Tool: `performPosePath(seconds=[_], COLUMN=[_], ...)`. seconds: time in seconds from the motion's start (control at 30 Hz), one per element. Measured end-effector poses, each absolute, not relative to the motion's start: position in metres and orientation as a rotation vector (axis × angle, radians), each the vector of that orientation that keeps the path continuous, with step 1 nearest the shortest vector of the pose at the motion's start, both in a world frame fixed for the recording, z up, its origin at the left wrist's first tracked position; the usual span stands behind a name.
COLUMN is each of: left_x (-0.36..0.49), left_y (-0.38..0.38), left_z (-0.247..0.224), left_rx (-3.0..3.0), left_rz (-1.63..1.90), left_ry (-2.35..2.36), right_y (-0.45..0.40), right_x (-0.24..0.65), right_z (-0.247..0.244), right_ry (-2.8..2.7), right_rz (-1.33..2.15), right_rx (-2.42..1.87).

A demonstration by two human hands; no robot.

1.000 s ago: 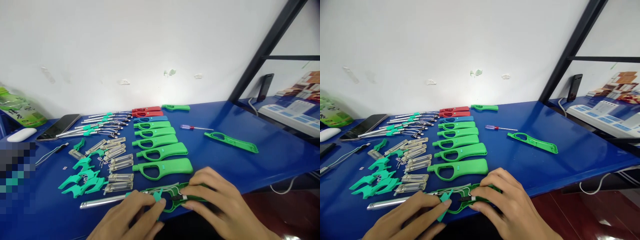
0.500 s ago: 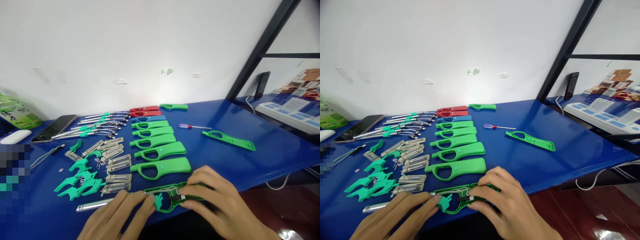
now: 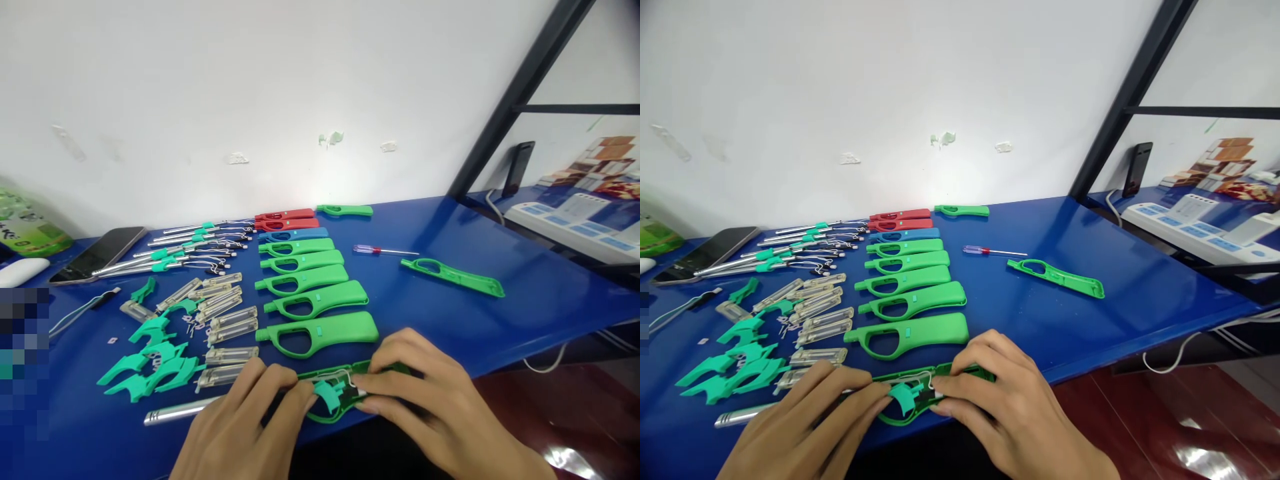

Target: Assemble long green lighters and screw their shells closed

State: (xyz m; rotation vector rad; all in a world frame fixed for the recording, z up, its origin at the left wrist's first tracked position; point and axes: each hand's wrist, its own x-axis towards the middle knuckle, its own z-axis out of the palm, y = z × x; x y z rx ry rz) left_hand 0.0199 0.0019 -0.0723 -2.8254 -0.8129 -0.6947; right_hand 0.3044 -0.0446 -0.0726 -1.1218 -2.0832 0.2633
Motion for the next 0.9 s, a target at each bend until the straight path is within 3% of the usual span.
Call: performPosePath(seconds=[0.9], left_x=[0.0286], left_y=[0.0012], left_z=[-0.0741], left_rx=[-2.793], left_rz=[-0.673], left_ry=[-0.854], right_y=[-0.0471], right_x=[0.3037], right_z=[-0.0719], right_ry=[-2.064], right_rz=[0.307], right_rx=[-1.160])
